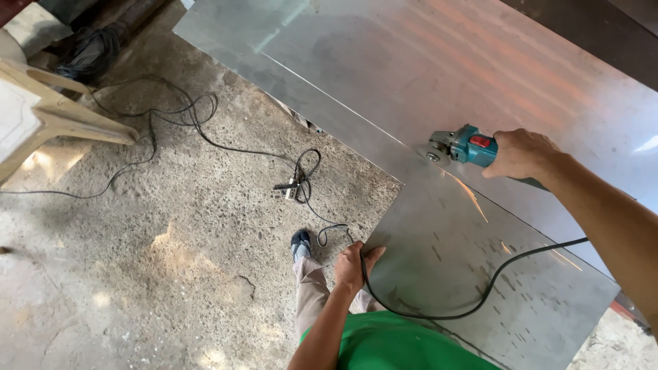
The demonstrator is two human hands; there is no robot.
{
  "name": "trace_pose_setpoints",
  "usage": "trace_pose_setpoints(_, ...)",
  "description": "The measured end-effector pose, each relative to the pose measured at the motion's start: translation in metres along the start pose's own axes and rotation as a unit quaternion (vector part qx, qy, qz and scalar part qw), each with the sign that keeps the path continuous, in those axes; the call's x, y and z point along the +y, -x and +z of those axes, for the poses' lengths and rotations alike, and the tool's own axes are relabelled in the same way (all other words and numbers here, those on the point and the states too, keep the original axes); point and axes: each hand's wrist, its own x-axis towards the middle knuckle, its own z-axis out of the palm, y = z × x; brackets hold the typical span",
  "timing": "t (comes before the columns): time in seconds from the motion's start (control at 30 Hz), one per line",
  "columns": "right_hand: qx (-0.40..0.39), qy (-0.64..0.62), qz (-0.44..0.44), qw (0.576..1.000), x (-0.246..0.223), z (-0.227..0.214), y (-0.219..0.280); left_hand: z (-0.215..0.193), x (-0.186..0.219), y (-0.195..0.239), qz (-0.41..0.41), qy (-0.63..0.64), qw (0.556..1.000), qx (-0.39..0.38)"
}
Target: Cutting a large metal sheet along a marked line using an electric angle grinder.
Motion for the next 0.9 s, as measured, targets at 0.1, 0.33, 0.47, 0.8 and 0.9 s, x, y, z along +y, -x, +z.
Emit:
trace_pose_setpoints(0.1, 0.005, 0.004, -0.006, 1.000, 0.002, 0.001, 0.000, -0.003, 0.001, 0.002, 0.005, -0.005, 1.000, -0.011)
trace_pose_setpoints(0.33, -0.003, 0.043, -0.029, 0.999, 0.016, 0.012, -0.002, 0.008, -0.008, -0.004, 0.031, -0.029, 0.999, 0.002)
trace_pose_setpoints(0.47, -0.021, 0.038, 0.012, 0.999, 0.016, 0.009, 0.002, 0.006, -0.005, -0.005, 0.021, -0.018, 0.999, -0.021)
trace_pose_setpoints(0.8, -0.020, 0.020, 0.023, 0.999, 0.008, 0.004, 0.011, 0.011, -0.008, -0.007, 0.017, -0.043, 0.999, -0.019)
trace_pose_setpoints(0.9, -0.021, 0.022, 0.016, 0.999, -0.002, -0.006, 0.012, 0.010, -0.007, -0.006, 0.008, -0.023, 1.000, -0.018)
